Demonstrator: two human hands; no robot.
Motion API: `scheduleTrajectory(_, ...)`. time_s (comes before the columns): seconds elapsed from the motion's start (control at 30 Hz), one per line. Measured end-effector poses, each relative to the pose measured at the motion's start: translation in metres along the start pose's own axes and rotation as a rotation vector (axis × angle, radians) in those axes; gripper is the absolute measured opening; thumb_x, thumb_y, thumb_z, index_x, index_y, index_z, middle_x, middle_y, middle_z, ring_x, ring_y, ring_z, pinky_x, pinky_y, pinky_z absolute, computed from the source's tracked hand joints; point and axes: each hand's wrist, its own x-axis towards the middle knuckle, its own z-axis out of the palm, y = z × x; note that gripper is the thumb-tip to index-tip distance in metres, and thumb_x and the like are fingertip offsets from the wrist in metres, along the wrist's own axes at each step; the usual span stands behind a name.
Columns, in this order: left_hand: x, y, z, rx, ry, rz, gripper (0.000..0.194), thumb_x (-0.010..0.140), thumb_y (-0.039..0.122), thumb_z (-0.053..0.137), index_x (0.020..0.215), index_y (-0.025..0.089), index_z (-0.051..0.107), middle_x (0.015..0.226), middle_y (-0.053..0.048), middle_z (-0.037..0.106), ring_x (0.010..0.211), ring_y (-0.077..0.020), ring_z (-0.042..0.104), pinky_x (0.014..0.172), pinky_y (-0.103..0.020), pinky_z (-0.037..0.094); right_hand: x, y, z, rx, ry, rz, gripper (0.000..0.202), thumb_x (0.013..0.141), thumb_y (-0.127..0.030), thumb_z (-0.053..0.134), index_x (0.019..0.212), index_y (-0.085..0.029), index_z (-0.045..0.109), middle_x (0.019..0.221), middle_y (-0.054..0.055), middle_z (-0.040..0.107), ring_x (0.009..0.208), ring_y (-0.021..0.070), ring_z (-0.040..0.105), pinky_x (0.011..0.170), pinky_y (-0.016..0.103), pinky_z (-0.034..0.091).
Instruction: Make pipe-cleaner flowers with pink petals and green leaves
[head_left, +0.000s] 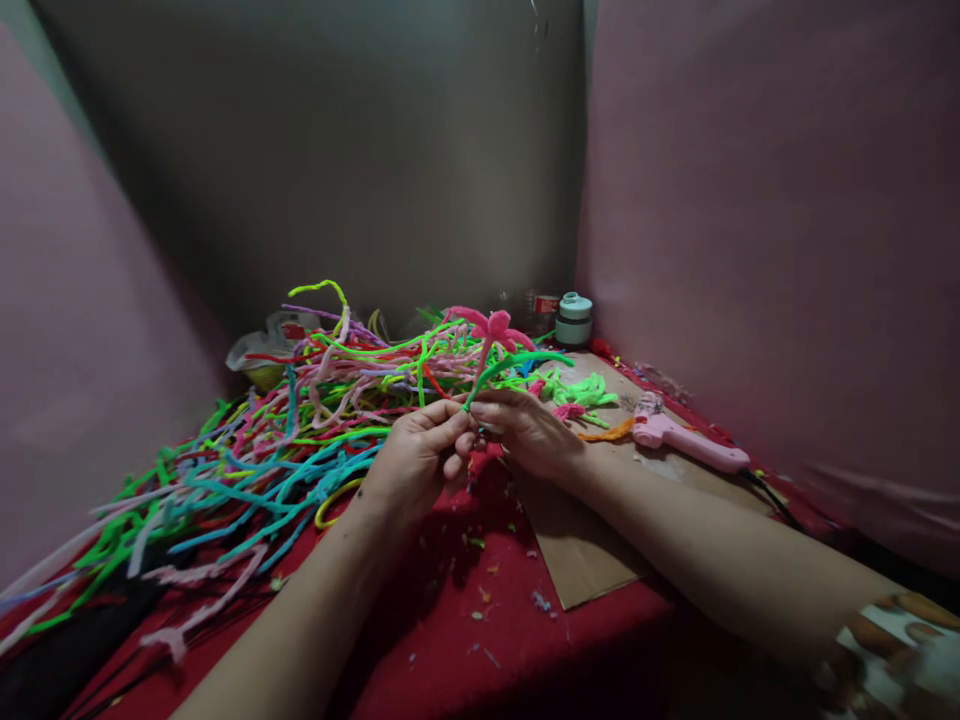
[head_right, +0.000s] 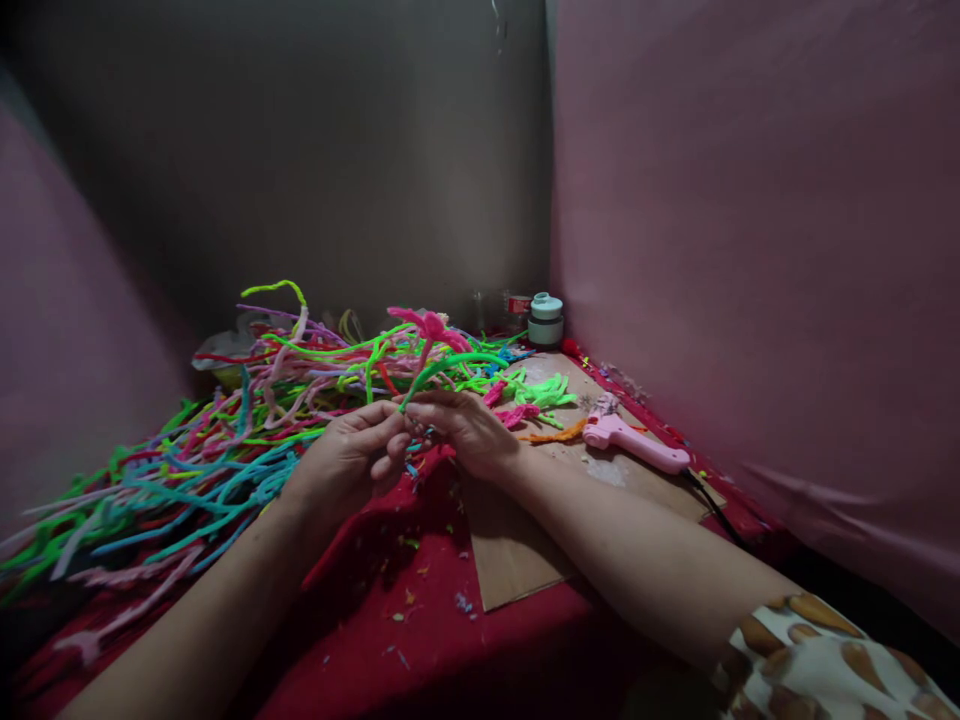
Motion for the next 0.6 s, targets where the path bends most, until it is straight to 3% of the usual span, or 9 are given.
scheduleTrajectory(0.13,-0.0007,0.0011,-0.0023,-0.056,-0.073,-0.061,0.017,0.074,0.027,0.064,0.075,0.015,0.053,0.051,0.008,0.045,0.028,-0.0004,0.027,0.025,-0.013,0.026,0.0019,0.0006,-0.0034,0.072,-0.053,0.049,0.028,0.072,-0.028,0.066,0.098,-0.019,0.068,0.073,0.000,0.064,0.067,0.0108,0.057,0.065,0.025,0.045)
scheduleTrajectory(0.6,0.0030,0.0009,-0.0066,0.026,-0.068,-0.106,0.022,0.072,0.033,0.065,0.081,0.015,0.055,0.050,0.007,0.046,0.029,-0.0011,0.031,0.027,-0.013,0.029,0.0051,0.0068,-0.0048,0.030,-0.039,-0.012,0.023,0.071,-0.028,0.067,0.091,-0.016,0.070,0.071,0.001,0.065,0.060,0.0094,0.056,0.061,0.024,0.045)
